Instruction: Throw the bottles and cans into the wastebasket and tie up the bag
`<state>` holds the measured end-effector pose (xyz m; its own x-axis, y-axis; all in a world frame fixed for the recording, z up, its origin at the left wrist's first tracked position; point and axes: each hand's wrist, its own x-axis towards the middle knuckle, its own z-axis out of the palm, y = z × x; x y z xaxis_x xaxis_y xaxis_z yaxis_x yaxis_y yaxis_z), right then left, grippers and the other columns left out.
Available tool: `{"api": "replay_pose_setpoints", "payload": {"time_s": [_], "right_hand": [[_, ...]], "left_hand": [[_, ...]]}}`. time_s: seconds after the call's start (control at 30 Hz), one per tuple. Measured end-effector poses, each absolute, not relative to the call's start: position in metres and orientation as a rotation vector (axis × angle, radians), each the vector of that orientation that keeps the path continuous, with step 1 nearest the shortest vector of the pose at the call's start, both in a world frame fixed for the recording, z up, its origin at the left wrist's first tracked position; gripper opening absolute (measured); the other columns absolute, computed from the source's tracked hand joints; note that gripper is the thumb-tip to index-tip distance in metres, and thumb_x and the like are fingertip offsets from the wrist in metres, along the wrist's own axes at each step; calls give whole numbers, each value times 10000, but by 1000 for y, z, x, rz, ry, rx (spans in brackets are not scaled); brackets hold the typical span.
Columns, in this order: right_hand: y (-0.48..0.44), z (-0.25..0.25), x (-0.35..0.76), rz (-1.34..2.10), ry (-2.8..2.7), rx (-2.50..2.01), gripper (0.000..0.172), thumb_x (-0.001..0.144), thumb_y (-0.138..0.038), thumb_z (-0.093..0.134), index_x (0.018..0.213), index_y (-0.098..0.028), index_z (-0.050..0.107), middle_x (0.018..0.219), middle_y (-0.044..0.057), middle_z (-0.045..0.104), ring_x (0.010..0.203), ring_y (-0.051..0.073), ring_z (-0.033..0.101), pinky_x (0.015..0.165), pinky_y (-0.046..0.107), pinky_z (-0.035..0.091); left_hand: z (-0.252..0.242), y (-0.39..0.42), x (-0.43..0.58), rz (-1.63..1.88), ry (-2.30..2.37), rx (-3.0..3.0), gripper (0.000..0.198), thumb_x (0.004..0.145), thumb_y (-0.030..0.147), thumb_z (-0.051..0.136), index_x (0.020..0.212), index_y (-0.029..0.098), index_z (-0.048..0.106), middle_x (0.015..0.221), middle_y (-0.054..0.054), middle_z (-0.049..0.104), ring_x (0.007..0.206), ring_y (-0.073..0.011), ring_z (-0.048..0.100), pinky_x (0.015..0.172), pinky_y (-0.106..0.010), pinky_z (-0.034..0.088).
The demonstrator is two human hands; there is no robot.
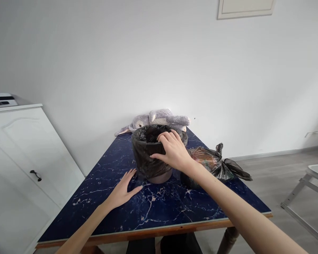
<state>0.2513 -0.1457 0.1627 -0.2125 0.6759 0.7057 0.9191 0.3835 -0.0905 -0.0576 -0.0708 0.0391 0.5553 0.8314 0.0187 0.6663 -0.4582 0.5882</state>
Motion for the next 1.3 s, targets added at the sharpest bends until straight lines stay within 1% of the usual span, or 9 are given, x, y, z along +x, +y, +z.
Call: {"api": "replay_pose_setpoints", "payload": {"time_s": [0.07, 0.17, 0.5, 0.63, 0.77, 0.83, 1.0, 1.2, 1.3], "right_hand": [[-126, 156, 261, -516, -1910, -1487, 429, 954, -512, 735, 1202, -206, 565, 1272, 169, 644, 1229, 393, 582, 1195, 636, 379], [-101, 146, 280, -559, -1774, -1658, 462, 964, -470, 716, 1265, -167, 540, 1356, 212, 590, 1268, 414, 548, 1138, 627, 430], [-71, 142, 365, -548, -1625, -1819, 609, 941, -650, 644, 1237, -126, 552, 1325, 282, 536, 1216, 465, 565, 980, 635, 518], [-76, 134, 378, -540, -1620, -1799, 623, 952, -596, 639, 1370, -152, 512, 1461, 276, 473, 1365, 462, 502, 1057, 617, 499], [-96, 121, 378, -524, -1503, -1804, 838, 976, -600, 578, 1600, -110, 309, 1701, 305, 186, 1542, 494, 327, 1179, 641, 398], [-111, 112, 378, -487, -1378, -1887, 948, 990, -665, 506, 1653, -62, 194, 1718, 339, 144, 1573, 512, 267, 1194, 685, 353], [-149, 82, 373, -280, -1153, -2174, 1106, 977, -798, 372, 1671, 34, 151, 1662, 371, 330, 1535, 524, 360, 1208, 736, 286], [-173, 53, 366, -101, -1194, -2250, 1013, 987, -796, 351, 1666, -47, 286, 1534, 317, 548, 1421, 483, 544, 1183, 674, 371], [-179, 46, 366, -101, -1235, -2155, 924, 999, -769, 371, 1608, -74, 395, 1514, 279, 581, 1417, 454, 556, 1187, 616, 398]], "left_hand": [[31, -70, -62, 471, 1185, 2293, 806, 985, 747, 542, 1650, 304, 433, 1789, -95, 250, 1662, -420, 109, 1325, -648, 189], [25, -69, -64, 517, 1151, 2335, 677, 1019, 711, 507, 1564, 311, 559, 1757, -73, 344, 1648, -410, 198, 1330, -622, 220], [14, -60, -62, 453, 1196, 2476, 586, 1079, 626, 424, 1559, 312, 547, 1739, -48, 380, 1638, -381, 258, 1298, -647, 316], [13, -60, -63, 467, 1189, 2493, 573, 1084, 608, 427, 1554, 305, 551, 1729, -47, 402, 1638, -370, 265, 1308, -634, 305], [14, -60, -62, 460, 1199, 2485, 564, 1082, 605, 427, 1547, 314, 557, 1726, -37, 410, 1640, -361, 263, 1308, -626, 310], [14, -60, -62, 456, 1205, 2479, 565, 1079, 605, 432, 1546, 313, 558, 1729, -34, 404, 1641, -359, 264, 1305, -626, 315], [14, -59, -63, 449, 1212, 2467, 578, 1076, 611, 430, 1557, 312, 546, 1734, -32, 394, 1644, -352, 258, 1309, -627, 304], [14, -58, -62, 460, 1207, 2482, 578, 1074, 620, 428, 1549, 317, 557, 1730, -34, 401, 1641, -360, 262, 1301, -632, 314], [15, -58, -60, 439, 1226, 2478, 586, 1071, 634, 424, 1558, 332, 545, 1732, -24, 395, 1641, -362, 261, 1295, -639, 324]]}}
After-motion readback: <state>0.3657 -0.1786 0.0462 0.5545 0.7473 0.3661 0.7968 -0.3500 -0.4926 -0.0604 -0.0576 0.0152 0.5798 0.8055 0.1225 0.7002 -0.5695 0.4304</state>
